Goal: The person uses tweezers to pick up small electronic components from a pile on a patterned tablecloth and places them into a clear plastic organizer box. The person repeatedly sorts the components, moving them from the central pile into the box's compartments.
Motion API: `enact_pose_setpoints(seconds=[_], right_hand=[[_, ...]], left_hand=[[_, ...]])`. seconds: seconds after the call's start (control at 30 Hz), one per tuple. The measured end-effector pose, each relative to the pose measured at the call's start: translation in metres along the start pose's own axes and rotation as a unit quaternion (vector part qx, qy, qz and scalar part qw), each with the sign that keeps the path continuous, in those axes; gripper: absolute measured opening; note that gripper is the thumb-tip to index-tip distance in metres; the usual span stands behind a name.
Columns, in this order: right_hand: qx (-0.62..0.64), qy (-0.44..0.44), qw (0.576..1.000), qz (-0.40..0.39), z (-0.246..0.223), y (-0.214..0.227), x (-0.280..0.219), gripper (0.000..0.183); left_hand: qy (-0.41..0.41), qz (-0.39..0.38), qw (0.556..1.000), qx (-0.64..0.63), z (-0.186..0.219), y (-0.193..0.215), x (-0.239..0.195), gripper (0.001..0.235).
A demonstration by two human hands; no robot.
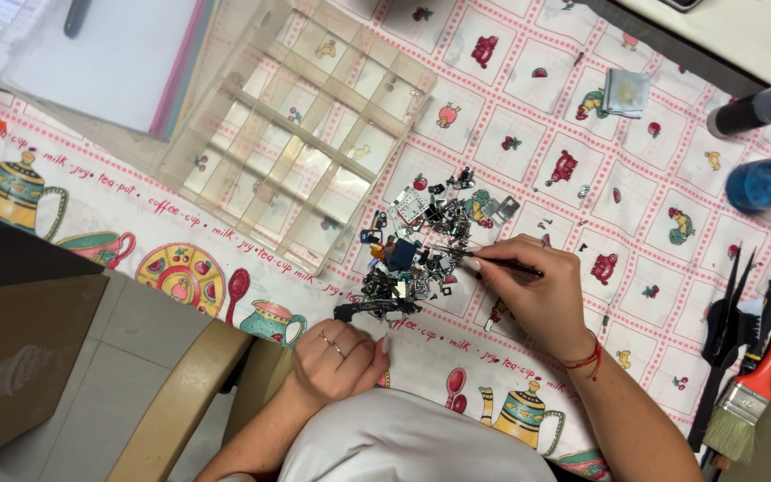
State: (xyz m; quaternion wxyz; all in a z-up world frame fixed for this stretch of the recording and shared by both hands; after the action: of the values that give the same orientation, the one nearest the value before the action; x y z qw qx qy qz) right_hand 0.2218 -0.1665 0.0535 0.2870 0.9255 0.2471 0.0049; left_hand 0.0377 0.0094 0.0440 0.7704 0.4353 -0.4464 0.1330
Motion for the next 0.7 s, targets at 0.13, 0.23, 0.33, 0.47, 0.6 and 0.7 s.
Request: enact_pose_setpoints(seconds=[0.13, 0.23, 0.33, 0.47, 0.6, 0.7], right_hand=[[-0.006, 0.014, 1.0, 0.01, -0.004, 0.006, -0.001, 0.009], [-0.018, 0.023, 0.999, 0.023, -0.013, 0.017, -0.003, 0.007], [-0.002, 0.013, 0.998, 0.058, -0.019, 0.04, -0.005, 0.004], [0.022, 0.013, 0.989, 0.146, -0.015, 0.099, -0.017, 0.009], [0.038, -0.042, 0.959, 0.277, -0.003, 0.158, -0.034, 0.019], [0.022, -0.073, 0.964, 0.256, -0.002, 0.186, -0.039, 0.018]], left_hand=[[-0.019, 0.006, 1.0, -0.013, 0.001, 0.001, 0.003, 0.026], [-0.011, -0.001, 1.0, -0.008, 0.002, 0.001, 0.005, 0.03], [-0.003, -0.001, 1.0, -0.008, 0.002, 0.001, 0.006, 0.03], [0.0, -0.01, 1.0, 0.001, 0.004, -0.001, 0.001, 0.026], [0.0, -0.019, 1.0, 0.006, 0.004, -0.003, 0.002, 0.024], [-0.003, -0.016, 1.0, 0.004, 0.005, -0.005, 0.001, 0.024]])
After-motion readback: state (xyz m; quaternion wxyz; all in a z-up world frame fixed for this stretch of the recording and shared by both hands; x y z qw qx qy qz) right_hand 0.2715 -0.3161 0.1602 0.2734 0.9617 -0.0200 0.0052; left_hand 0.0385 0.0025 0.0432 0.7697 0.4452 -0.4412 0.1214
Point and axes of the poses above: each hand's wrist, its own x-axis towards the middle knuckle, its own y-axis out of the back of the hand, z = x × y, the point moved 5 cm from there along x, towards the middle knuckle, and after that the axes turned 14 degrees about -y, right-handed, at the moved point
